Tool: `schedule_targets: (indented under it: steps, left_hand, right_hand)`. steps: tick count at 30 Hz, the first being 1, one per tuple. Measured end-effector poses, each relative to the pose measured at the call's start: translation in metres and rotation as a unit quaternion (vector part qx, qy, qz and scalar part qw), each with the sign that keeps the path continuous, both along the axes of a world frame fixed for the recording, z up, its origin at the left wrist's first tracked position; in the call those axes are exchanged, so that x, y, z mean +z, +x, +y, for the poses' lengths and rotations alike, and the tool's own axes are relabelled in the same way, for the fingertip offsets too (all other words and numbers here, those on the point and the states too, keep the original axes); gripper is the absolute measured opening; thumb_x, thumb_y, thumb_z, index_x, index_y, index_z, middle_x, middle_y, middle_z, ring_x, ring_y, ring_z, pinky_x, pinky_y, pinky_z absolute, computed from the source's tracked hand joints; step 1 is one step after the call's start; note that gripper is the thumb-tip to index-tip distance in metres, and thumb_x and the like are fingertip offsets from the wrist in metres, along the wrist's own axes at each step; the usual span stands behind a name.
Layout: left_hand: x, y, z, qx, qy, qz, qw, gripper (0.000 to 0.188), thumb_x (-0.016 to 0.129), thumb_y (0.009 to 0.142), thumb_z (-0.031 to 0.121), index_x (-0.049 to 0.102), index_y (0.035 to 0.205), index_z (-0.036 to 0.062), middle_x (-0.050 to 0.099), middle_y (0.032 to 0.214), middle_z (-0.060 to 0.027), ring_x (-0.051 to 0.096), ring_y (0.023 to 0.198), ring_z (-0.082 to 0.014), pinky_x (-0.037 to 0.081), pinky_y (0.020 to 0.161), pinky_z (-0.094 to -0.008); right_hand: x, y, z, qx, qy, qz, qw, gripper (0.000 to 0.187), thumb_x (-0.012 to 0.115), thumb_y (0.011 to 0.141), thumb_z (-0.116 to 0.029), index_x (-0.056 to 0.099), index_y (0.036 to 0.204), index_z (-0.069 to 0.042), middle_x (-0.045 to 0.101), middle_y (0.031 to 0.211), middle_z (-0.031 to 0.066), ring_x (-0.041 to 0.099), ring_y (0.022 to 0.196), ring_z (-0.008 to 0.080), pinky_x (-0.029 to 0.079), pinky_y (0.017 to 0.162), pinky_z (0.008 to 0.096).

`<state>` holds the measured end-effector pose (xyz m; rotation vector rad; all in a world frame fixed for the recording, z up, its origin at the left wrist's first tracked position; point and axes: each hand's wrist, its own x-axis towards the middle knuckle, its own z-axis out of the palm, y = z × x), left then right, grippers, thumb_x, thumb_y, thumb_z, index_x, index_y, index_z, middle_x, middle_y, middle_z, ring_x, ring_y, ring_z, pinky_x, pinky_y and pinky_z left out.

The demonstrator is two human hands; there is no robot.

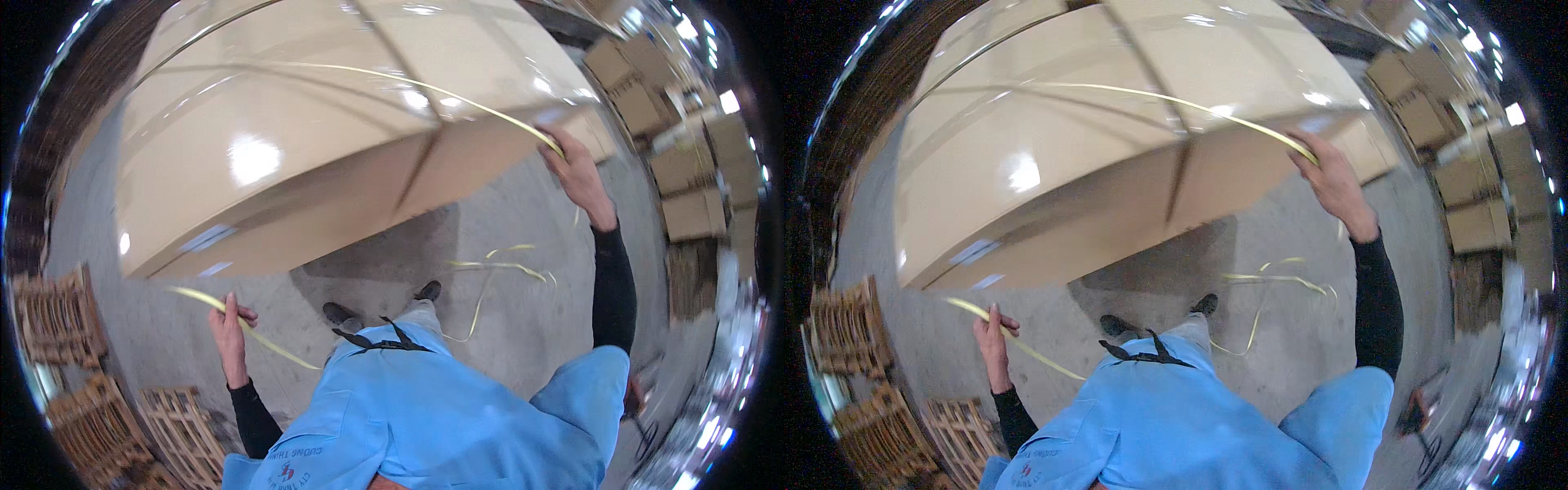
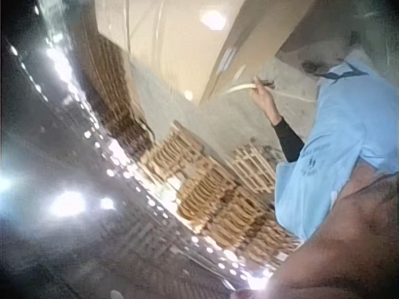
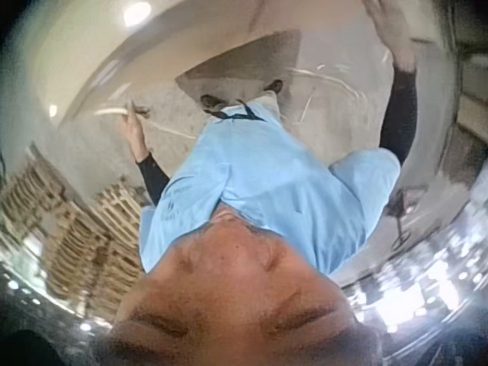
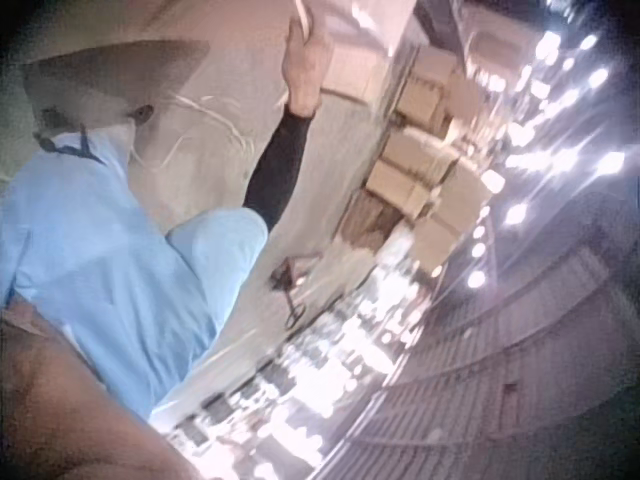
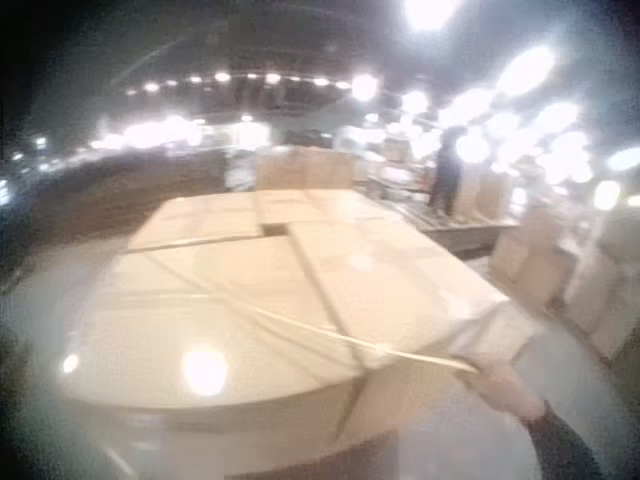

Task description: The person picks up a large cardboard box and places it on a wooden pallet. They then retrieve a yellow plastic strap, wrap it around the box, and tie it to secure the package. Finally, they place small cardboard pieces on top of the box.

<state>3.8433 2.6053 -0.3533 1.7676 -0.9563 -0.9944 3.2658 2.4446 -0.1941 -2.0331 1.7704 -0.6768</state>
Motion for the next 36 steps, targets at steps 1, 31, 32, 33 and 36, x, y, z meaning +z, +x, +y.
schedule_targets:
  steps: [1, 31, 32, 33, 36]
  left_hand:
    - [-0.008, -0.013, -0.004, -0.010, -0.012, 0.001, 1.000, 0.031, 0.053, 0.103, 0.027, 0.055, 0.085, 0.0010, 0.063, 0.061, -0.0094, 0.060, 0.051, -0.0151, 0.049, 0.050, -0.0283]
    - [-0.051, -0.768, -0.295, -0.162, -0.076, 0.067, 0.982, 0.027, 0.047, 0.100, 0.018, 0.052, 0.083, -0.0024, 0.056, 0.060, -0.0075, 0.054, 0.056, -0.0147, 0.045, 0.054, -0.0317]
    - [-0.051, -0.787, -0.300, -0.158, -0.084, 0.082, 0.980, 0.027, 0.047, 0.100, 0.018, 0.051, 0.083, -0.0026, 0.056, 0.060, -0.0080, 0.054, 0.055, -0.0153, 0.045, 0.055, -0.0327]
    - [-0.052, -0.803, -0.308, -0.153, -0.087, 0.089, 0.980, 0.027, 0.047, 0.100, 0.018, 0.051, 0.083, -0.0029, 0.056, 0.060, -0.0084, 0.054, 0.055, -0.0160, 0.045, 0.055, -0.0336]
    - [-0.058, -0.835, -0.319, -0.164, -0.126, 0.070, 0.976, 0.029, 0.043, 0.101, 0.018, 0.051, 0.082, -0.0027, 0.057, 0.061, -0.0092, 0.054, 0.055, -0.0187, 0.045, 0.055, -0.0352]
  right_hand:
    - [-0.004, -0.006, 0.004, -0.001, -0.032, 0.027, 0.999, 0.035, 0.060, 0.097, -0.019, 0.059, 0.127, -0.003, 0.068, 0.100, 0.0154, 0.065, 0.083, 0.0220, 0.051, 0.075, 0.0359]
    - [-0.021, -0.402, -0.209, 0.268, -0.124, 0.156, 0.943, 0.023, 0.061, 0.096, -0.024, 0.069, 0.112, -0.010, 0.069, 0.083, 0.0110, 0.066, 0.074, 0.0281, 0.053, 0.066, 0.0392]
    - [-0.022, -0.408, -0.224, 0.278, -0.115, 0.156, 0.941, 0.023, 0.061, 0.096, -0.024, 0.069, 0.112, -0.010, 0.069, 0.083, 0.0111, 0.066, 0.074, 0.0281, 0.053, 0.067, 0.0394]
    - [-0.022, -0.415, -0.240, 0.296, -0.116, 0.150, 0.936, 0.022, 0.059, 0.097, -0.023, 0.068, 0.110, -0.008, 0.068, 0.081, 0.0131, 0.067, 0.075, 0.0305, 0.053, 0.067, 0.0418]
    - [-0.022, -0.425, -0.292, 0.338, -0.102, 0.138, 0.925, 0.020, 0.054, 0.097, -0.021, 0.066, 0.105, -0.007, 0.065, 0.078, 0.0172, 0.067, 0.078, 0.0357, 0.054, 0.067, 0.0468]
